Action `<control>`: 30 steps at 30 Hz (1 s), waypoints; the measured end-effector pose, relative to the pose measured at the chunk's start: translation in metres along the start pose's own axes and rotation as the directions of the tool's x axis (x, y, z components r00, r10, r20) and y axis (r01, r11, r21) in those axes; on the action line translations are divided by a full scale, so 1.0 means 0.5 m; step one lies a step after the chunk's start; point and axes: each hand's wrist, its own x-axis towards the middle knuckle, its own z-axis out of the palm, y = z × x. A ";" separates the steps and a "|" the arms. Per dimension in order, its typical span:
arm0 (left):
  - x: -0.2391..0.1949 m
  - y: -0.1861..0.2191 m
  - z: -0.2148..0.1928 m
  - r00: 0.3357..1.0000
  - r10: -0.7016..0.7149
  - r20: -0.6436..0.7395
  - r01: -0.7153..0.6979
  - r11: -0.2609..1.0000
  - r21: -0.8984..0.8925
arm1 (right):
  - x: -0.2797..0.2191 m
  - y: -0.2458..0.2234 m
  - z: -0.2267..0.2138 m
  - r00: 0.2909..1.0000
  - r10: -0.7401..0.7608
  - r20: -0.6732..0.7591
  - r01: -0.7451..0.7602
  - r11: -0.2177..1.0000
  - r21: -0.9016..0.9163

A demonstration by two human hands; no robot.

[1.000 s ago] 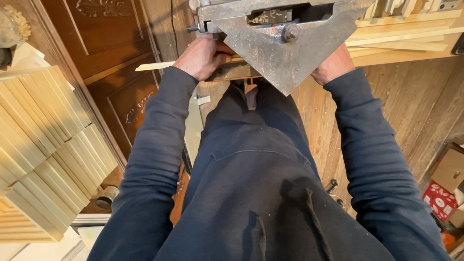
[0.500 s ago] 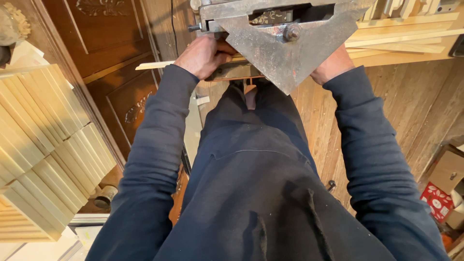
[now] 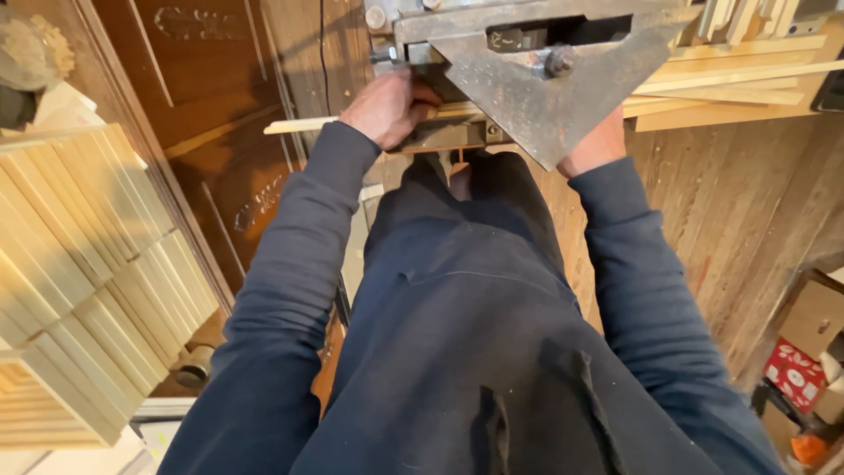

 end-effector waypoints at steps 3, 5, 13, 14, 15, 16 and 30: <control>0.007 0.004 -0.016 0.999 0.008 0.041 -0.008 1.000 0.006 | -0.015 0.024 0.045 0.997 0.029 -0.067 -0.030 1.000 -0.009; 0.006 0.026 -0.030 0.998 -0.020 0.060 0.021 1.000 -0.014 | -0.036 0.043 0.066 0.995 0.071 -0.074 -0.067 0.997 0.049; 0.017 0.027 -0.040 0.996 -0.029 0.089 0.033 0.999 -0.038 | -0.028 0.035 0.060 0.961 0.277 0.009 -0.255 0.869 0.424; 0.019 0.026 -0.041 0.993 -0.051 0.105 0.056 0.997 -0.046 | -0.034 0.049 0.070 0.968 0.251 0.003 -0.231 0.886 0.401; 0.022 0.025 -0.042 0.990 -0.074 0.120 0.080 0.995 -0.051 | -0.037 0.064 0.080 0.975 0.221 -0.001 -0.204 0.903 0.378; 0.027 0.028 -0.044 0.990 -0.071 0.125 0.078 0.996 -0.051 | -0.025 0.044 0.056 0.974 0.227 -0.002 -0.210 0.901 0.379; 0.030 0.021 -0.039 0.985 -0.097 0.145 0.105 0.993 -0.045 | 0.011 -0.017 0.003 0.965 0.261 0.024 -0.247 0.873 0.422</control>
